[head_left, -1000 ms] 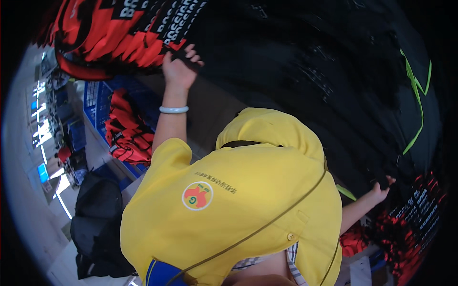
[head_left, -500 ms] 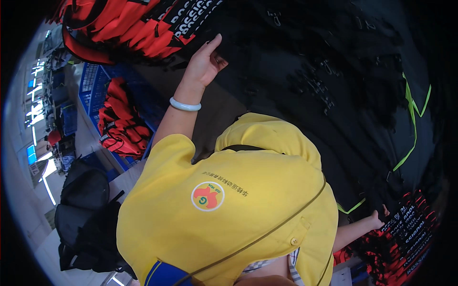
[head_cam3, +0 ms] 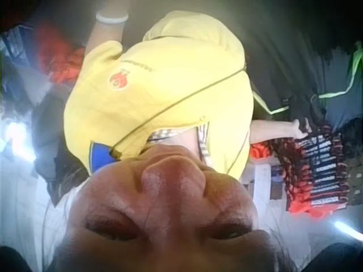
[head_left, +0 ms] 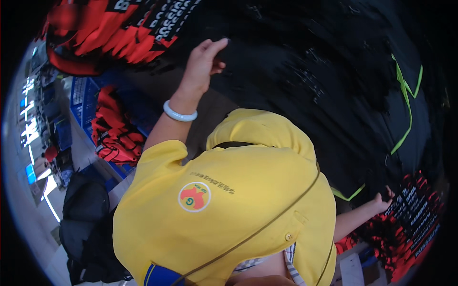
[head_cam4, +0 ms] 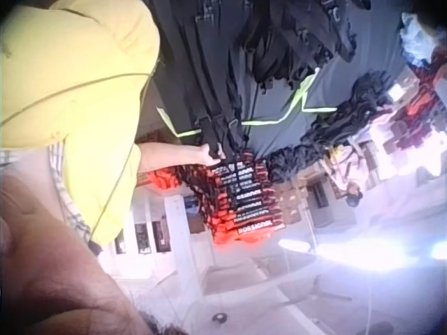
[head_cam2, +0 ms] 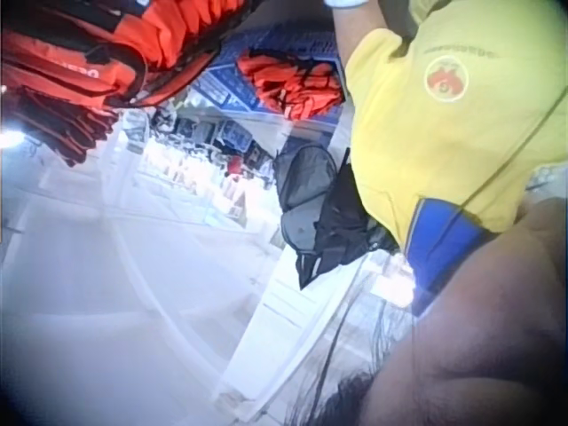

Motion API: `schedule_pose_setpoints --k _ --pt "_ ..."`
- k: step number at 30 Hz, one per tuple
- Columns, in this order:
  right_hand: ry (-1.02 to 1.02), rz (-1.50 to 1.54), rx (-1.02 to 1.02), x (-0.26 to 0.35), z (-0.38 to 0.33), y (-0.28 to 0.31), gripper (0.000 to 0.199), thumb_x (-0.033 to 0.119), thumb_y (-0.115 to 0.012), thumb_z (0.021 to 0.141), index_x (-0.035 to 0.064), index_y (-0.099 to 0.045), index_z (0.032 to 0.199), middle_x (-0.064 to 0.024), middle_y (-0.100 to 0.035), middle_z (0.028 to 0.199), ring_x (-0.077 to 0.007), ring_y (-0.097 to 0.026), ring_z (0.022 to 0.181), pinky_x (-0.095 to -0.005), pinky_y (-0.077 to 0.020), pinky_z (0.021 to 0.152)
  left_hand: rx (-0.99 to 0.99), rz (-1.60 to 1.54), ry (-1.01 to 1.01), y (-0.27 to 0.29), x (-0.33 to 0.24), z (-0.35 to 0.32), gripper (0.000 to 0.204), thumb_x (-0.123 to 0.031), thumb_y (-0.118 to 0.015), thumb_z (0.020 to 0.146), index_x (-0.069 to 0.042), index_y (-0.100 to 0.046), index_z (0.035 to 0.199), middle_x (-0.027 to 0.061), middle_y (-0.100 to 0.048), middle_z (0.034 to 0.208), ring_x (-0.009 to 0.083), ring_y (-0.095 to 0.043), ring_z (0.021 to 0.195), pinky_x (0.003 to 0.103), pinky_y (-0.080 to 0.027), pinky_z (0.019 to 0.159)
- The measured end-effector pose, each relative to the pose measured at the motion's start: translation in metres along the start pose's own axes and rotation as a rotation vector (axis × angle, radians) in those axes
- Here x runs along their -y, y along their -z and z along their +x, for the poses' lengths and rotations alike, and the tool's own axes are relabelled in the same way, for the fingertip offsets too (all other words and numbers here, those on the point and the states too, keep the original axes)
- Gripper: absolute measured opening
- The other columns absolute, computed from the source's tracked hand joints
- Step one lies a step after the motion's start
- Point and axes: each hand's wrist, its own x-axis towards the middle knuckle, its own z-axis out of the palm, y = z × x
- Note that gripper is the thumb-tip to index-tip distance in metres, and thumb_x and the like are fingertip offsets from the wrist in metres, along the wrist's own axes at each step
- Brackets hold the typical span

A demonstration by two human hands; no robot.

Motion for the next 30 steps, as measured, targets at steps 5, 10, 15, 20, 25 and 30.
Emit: schedule_pose_setpoints --k 5,10,15,20,25,30 --pt "-0.051 -0.201 -0.14 -0.074 -0.061 -0.081 0.006 0.0 -0.05 0.076 0.0044 -0.054 0.079 -0.0019 -0.045 0.068 -0.0156 -0.049 0.064 -0.0352 -0.0438 0.072 -0.248 0.307 -0.197 0.016 -0.016 0.023 0.04 -0.034 -0.072 0.08 -0.008 -0.059 0.107 -0.001 -0.059 0.087 0.0068 -0.052 0.062 0.019 -0.04 0.054" --pt "-0.265 0.288 0.237 -0.163 -0.16 -0.186 0.006 0.003 -0.045 0.089 0.0011 -0.047 0.095 -0.0042 -0.044 0.079 -0.0155 -0.044 0.071 -0.0305 -0.04 0.073 -0.013 0.407 -0.567 -0.055 -0.023 0.001 0.032 -0.015 -0.058 0.091 -0.005 -0.055 0.122 0.0023 -0.062 0.106 -0.0015 -0.039 0.058 0.012 -0.028 0.048" --pt "-0.539 0.426 0.288 -0.216 -0.206 -0.23 0.006 0.003 -0.042 0.093 -0.0011 -0.045 0.097 -0.0056 -0.044 0.081 -0.0148 -0.042 0.072 -0.0291 -0.0402 0.072 0.956 0.511 -0.856 -0.186 0.002 -0.054 0.055 -0.011 -0.064 0.081 -0.007 -0.049 0.133 0.009 -0.048 0.134 0.0157 -0.054 0.105 0.028 -0.041 0.091" --pt "-0.592 0.479 0.354 -0.23 -0.2 -0.228 0.009 0.005 -0.042 0.094 -0.0013 -0.046 0.098 -0.0062 -0.046 0.083 -0.0154 -0.045 0.075 -0.0297 -0.0415 0.075 1.403 0.566 -0.205 -0.228 0.038 -0.071 0.04 -0.011 -0.066 0.084 -0.002 -0.054 0.121 0.0044 -0.062 0.106 0.0115 -0.059 0.095 0.023 -0.046 0.083" --pt "-0.499 -0.459 0.162 -0.259 -0.181 -0.175 0.061 0.051 -0.027 0.098 0.0 -0.053 0.118 -0.0131 -0.062 0.115 -0.021 -0.058 0.1 -0.0342 -0.0431 0.088 1.205 0.333 0.145 -0.209 0.028 -0.083 0.021 -0.011 -0.068 0.082 -0.001 -0.064 0.1 0.0004 -0.065 0.085 0.0049 -0.059 0.076 0.019 -0.047 0.07" --pt "-0.731 -1.216 0.364 -0.282 -0.24 -0.1 0.057 0.053 -0.04 0.095 0.004 -0.063 0.112 -0.0066 -0.066 0.102 -0.0131 -0.058 0.094 -0.0279 -0.043 0.083 1.001 0.268 0.171 -0.196 0.027 -0.078 0.017 -0.011 -0.067 0.084 -0.001 -0.065 0.097 0.0 -0.064 0.082 0.0039 -0.058 0.074 0.018 -0.047 0.069"
